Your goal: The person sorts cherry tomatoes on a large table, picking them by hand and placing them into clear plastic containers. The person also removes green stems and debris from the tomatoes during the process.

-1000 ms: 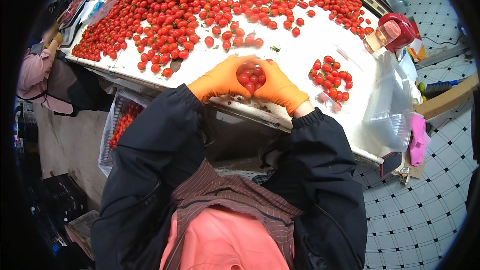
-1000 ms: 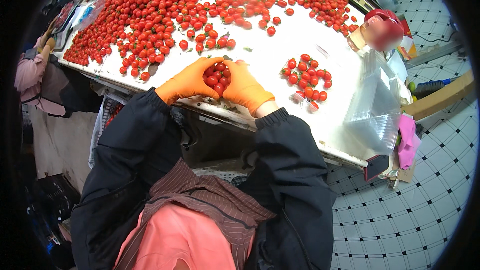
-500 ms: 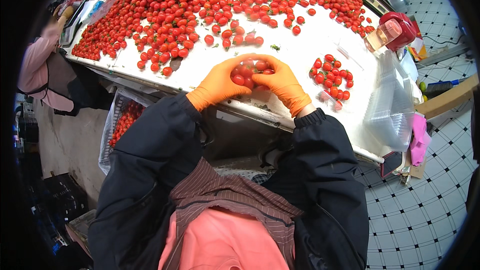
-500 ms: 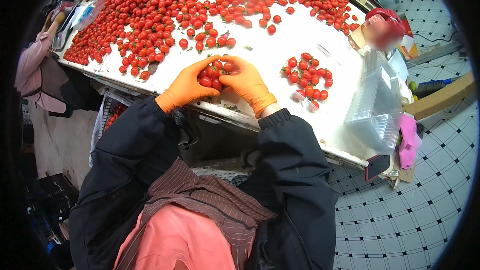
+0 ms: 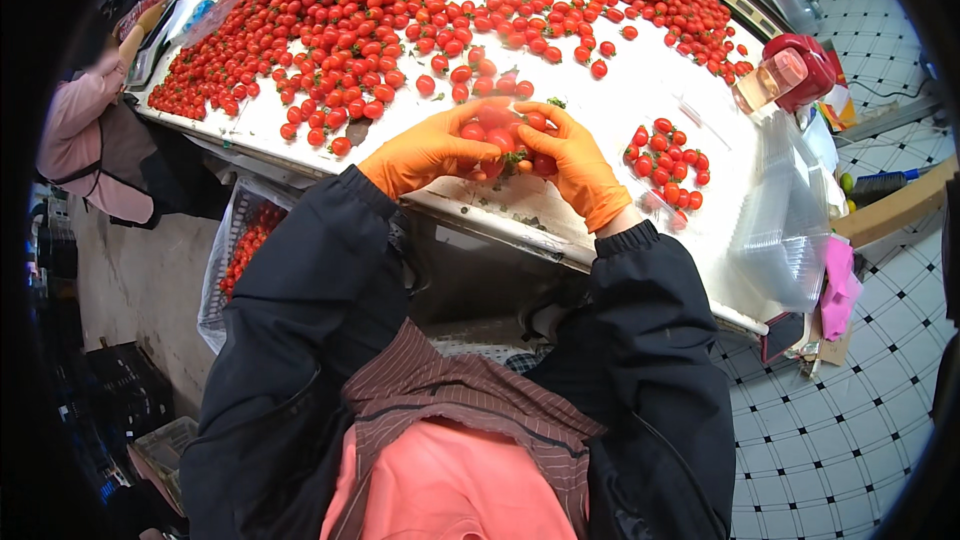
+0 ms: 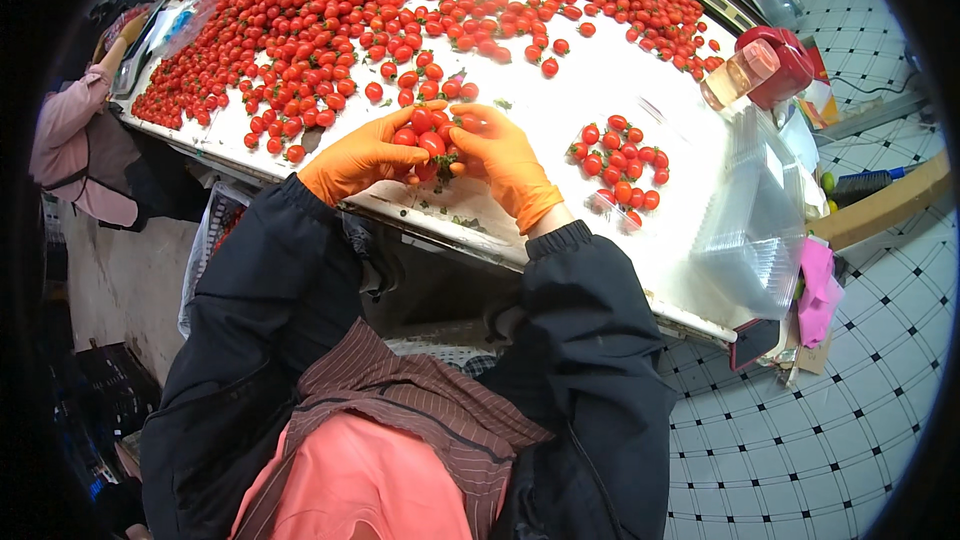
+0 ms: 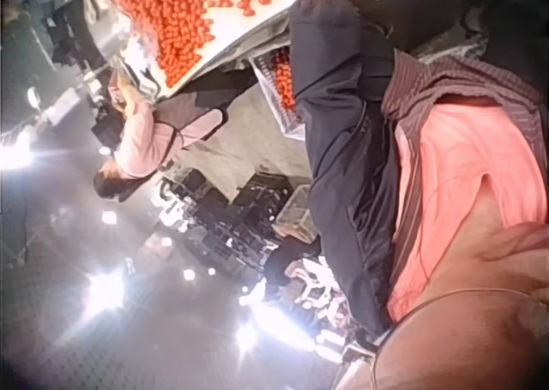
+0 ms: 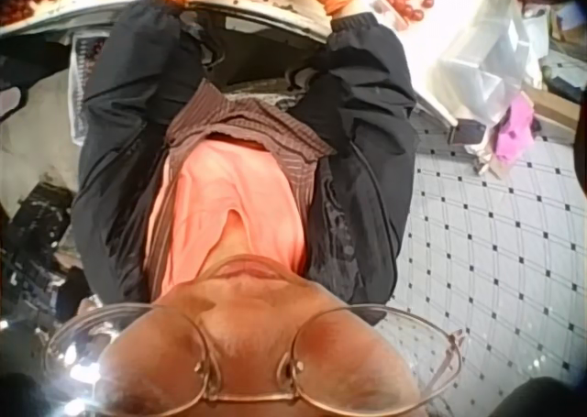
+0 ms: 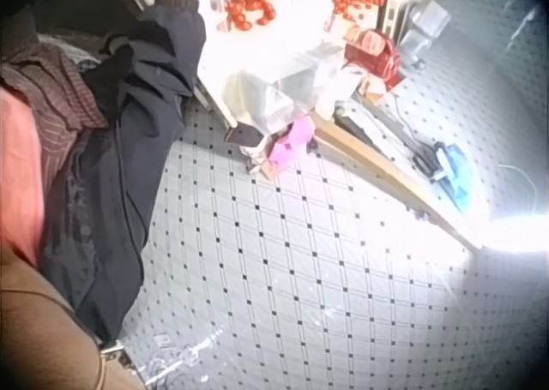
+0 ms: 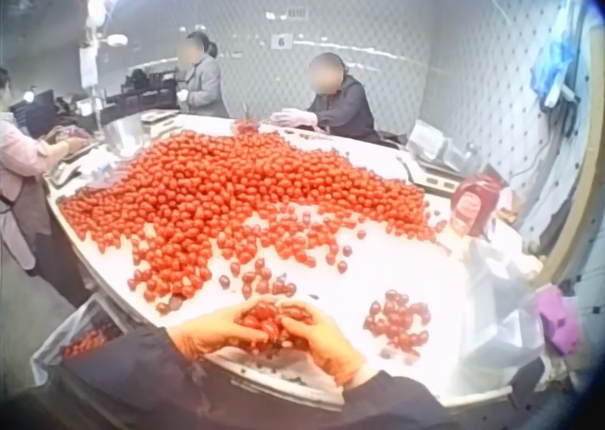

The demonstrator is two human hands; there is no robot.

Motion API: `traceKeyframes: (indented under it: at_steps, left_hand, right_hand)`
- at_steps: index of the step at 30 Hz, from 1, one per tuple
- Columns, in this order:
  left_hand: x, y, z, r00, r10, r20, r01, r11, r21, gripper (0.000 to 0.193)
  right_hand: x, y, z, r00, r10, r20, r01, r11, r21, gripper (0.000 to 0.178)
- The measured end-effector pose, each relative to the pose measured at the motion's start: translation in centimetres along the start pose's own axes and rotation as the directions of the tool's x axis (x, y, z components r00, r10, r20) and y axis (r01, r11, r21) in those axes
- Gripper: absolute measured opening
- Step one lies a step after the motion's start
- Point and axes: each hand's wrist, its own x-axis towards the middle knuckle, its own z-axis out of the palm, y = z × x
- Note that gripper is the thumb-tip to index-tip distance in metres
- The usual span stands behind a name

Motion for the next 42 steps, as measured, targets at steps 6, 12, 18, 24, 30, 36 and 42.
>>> traceKeyframes:
  at_steps: [6,12,18,24,30,36,42]
  left_hand:
    - [0.8,-0.7,-0.7,1.000,-0.020,0.008,0.021,0.986,-0.166,0.052]
    - [3.6,0.2,1.6,0.999,0.030,-0.021,-0.036,0.932,-0.360,0.036]
    - [9.7,3.0,11.0,0.996,0.075,0.040,-0.076,0.997,0.013,0.044]
    - [12.8,3.9,13.6,0.964,0.266,0.010,-0.252,0.901,0.354,0.048]
    - [12.6,4.3,13.0,0.967,0.253,0.021,-0.253,0.950,0.185,0.037]
    - [11.8,4.4,9.7,0.967,0.256,0.016,-0.256,0.967,0.012,0.028]
    - [1.7,5.3,2.2,0.962,0.234,-0.140,-0.186,0.938,0.291,0.027]
  right_hand:
    - [-0.1,-0.3,0.6,1.000,0.009,0.001,-0.009,0.994,0.113,0.032]
    - [-1.0,-4.5,-0.4,0.971,-0.200,-0.131,0.215,0.970,0.112,0.034]
    - [-4.2,-9.6,-6.3,0.705,-0.590,-0.392,0.556,0.804,-0.210,0.037]
    - [-5.4,-9.5,-9.7,0.774,-0.535,-0.339,0.347,0.806,-0.479,0.036]
    - [-5.5,-9.7,-8.3,0.808,-0.550,-0.212,0.376,0.757,-0.534,0.036]
    - [-6.1,-10.7,-8.1,0.795,-0.569,-0.212,0.478,0.801,-0.361,0.033]
    - [-5.2,-9.1,-11.9,0.889,-0.365,-0.277,0.062,0.694,-0.717,0.032]
